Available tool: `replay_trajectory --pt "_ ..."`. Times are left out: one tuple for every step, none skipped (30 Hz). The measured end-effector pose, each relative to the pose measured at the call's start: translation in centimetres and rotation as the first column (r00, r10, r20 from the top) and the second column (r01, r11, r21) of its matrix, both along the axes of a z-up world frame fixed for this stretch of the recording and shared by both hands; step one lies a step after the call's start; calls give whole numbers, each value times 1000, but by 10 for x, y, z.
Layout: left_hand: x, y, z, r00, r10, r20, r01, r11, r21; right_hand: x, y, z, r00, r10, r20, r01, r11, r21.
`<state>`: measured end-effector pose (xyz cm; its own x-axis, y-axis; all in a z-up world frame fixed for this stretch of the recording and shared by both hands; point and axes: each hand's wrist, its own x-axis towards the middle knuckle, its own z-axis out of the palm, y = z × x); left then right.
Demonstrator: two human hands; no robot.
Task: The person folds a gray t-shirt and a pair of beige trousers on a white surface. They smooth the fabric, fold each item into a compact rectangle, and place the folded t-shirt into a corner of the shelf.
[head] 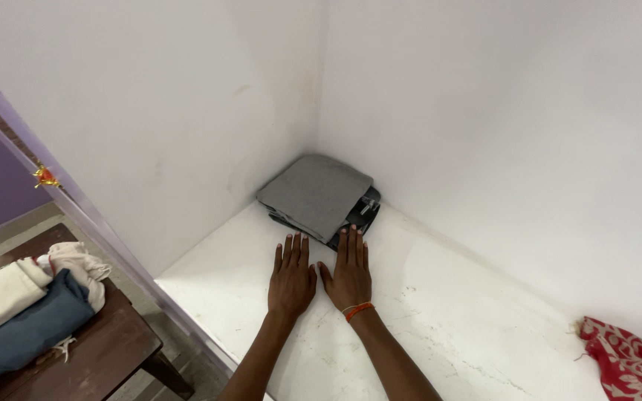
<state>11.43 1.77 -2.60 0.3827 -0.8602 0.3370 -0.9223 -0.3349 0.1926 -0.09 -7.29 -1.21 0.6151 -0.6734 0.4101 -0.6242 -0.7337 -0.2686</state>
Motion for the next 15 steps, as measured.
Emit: replay_trajectory --pt "1 0 0 1000 10 -16 -10 1000 8 0 0 2 1000 -6 -18 6 1000 -11" --pt "2 -1 1 999 20 -34 -20 1000 11 0 0 4 997 -45 -54 49 996 70" --pt "4 -3 2 999 20 -47 -20 1000 0 0 -1 6 992 -82 -94 95 984 148" --pt "4 -2 1 998 19 -63 -19 1000 -6 -1 0 6 983 -116 -141 146 963 227" --pt "4 -1 0 997 18 -78 -19 1000 -12 -2 0 6 985 -114 -132 142 962 232" --pt "5 0 -1 994 26 -103 -25 1000 11 -1 0 6 987 -112 -119 138 962 237" --pt "4 -2 0 991 35 -127 -31 999 33 0 -1 6 988 -110 -107 133 961 242" --pt "5 -3 1 988 39 -149 -31 998 56 0 -1 6 989 -112 -96 132 961 242" --pt "7 -4 2 984 49 -172 -37 997 68 0 0 5 990 -114 -86 131 961 243" --pt "7 -5 2 979 54 -198 -39 996 79 0 -1 5 990 -120 -78 136 961 242" --pt "9 -7 2 973 59 -223 -40 995 91 2 -1 5 988 -130 -89 148 958 246" --pt "9 -8 1 972 67 -227 -47 995 89 2 0 4 984 -142 -105 165 954 251" --pt "12 -9 -1 970 74 -231 -55 995 88 2 0 3 981 -155 -121 181 950 256" --pt "14 -10 -3 969 78 -233 -59 994 87 3 0 2 979 -161 -127 188 951 246" --pt "14 -11 -6 970 71 -232 -58 996 65 4 -1 1 977 -167 -133 195 952 236"
